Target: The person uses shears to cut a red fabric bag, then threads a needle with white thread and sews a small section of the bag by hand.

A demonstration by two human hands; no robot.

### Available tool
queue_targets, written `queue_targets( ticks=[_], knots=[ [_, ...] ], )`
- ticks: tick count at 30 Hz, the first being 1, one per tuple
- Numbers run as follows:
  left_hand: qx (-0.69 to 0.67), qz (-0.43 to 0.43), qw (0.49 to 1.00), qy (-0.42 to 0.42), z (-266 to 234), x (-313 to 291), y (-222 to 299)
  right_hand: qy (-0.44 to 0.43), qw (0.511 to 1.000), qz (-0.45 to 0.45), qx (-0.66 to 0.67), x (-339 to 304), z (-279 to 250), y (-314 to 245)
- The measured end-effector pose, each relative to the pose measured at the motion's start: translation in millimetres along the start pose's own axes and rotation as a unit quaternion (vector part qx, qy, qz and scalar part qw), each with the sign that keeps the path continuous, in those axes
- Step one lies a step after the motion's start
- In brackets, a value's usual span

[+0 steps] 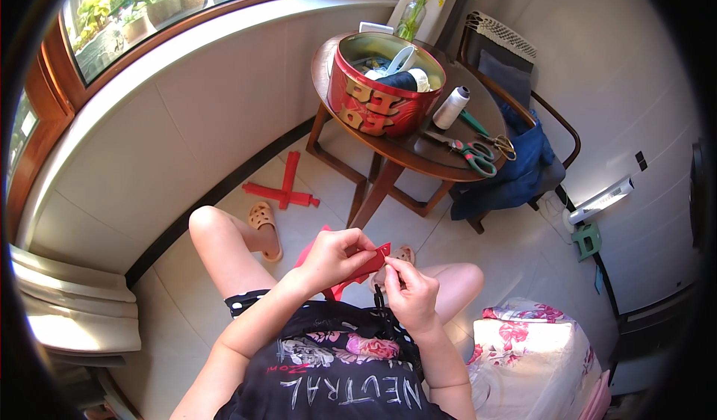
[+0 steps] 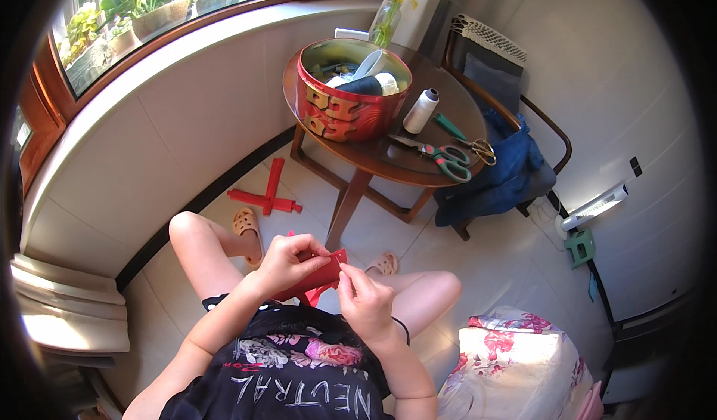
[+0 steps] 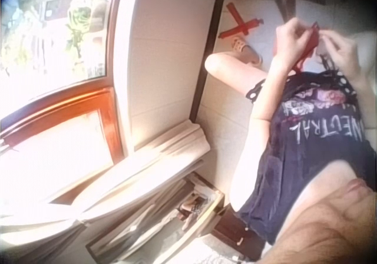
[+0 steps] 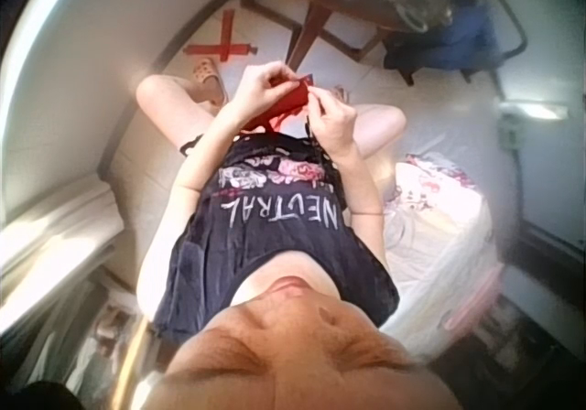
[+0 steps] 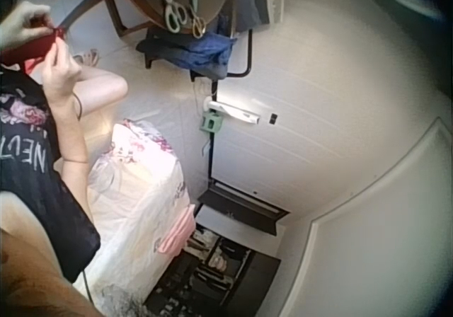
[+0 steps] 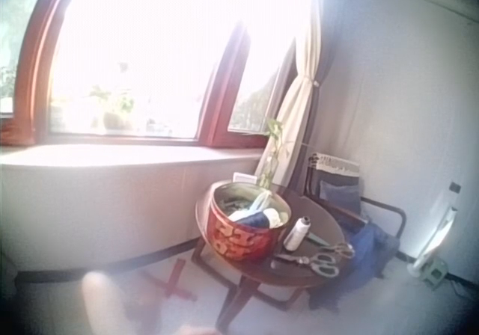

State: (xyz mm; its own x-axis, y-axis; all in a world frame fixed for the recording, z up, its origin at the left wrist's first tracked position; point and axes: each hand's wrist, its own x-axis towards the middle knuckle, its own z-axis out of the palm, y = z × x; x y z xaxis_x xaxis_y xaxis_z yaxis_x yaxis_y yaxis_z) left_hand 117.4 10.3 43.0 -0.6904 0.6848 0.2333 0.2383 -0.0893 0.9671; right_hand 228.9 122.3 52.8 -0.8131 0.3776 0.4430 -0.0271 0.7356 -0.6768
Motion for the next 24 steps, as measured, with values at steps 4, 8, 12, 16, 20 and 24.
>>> queue_targets(
  ticks=[4,8,12,16,20,24],
  knots=[
    [0.040,0.062,0.997,0.029,5,-2,-7,0.025,0.999,-0.013,-0.018,3,7,1],
    [0.033,0.073,0.997,0.013,10,-7,-6,0.015,1.000,-0.008,-0.026,6,11,2],
    [-0.010,0.010,0.998,0.056,13,-10,-8,-0.026,0.984,0.096,0.148,7,14,6],
    [-0.030,-0.074,0.995,0.058,7,-7,-6,-0.142,0.967,0.131,0.164,5,4,14],
    [-0.040,-0.099,0.994,0.029,0,-6,-11,-0.243,0.915,0.214,0.242,22,-31,17],
    [0.018,-0.085,0.996,-0.005,2,-6,1,-0.306,0.874,0.217,0.310,55,-50,7]
  ],
)
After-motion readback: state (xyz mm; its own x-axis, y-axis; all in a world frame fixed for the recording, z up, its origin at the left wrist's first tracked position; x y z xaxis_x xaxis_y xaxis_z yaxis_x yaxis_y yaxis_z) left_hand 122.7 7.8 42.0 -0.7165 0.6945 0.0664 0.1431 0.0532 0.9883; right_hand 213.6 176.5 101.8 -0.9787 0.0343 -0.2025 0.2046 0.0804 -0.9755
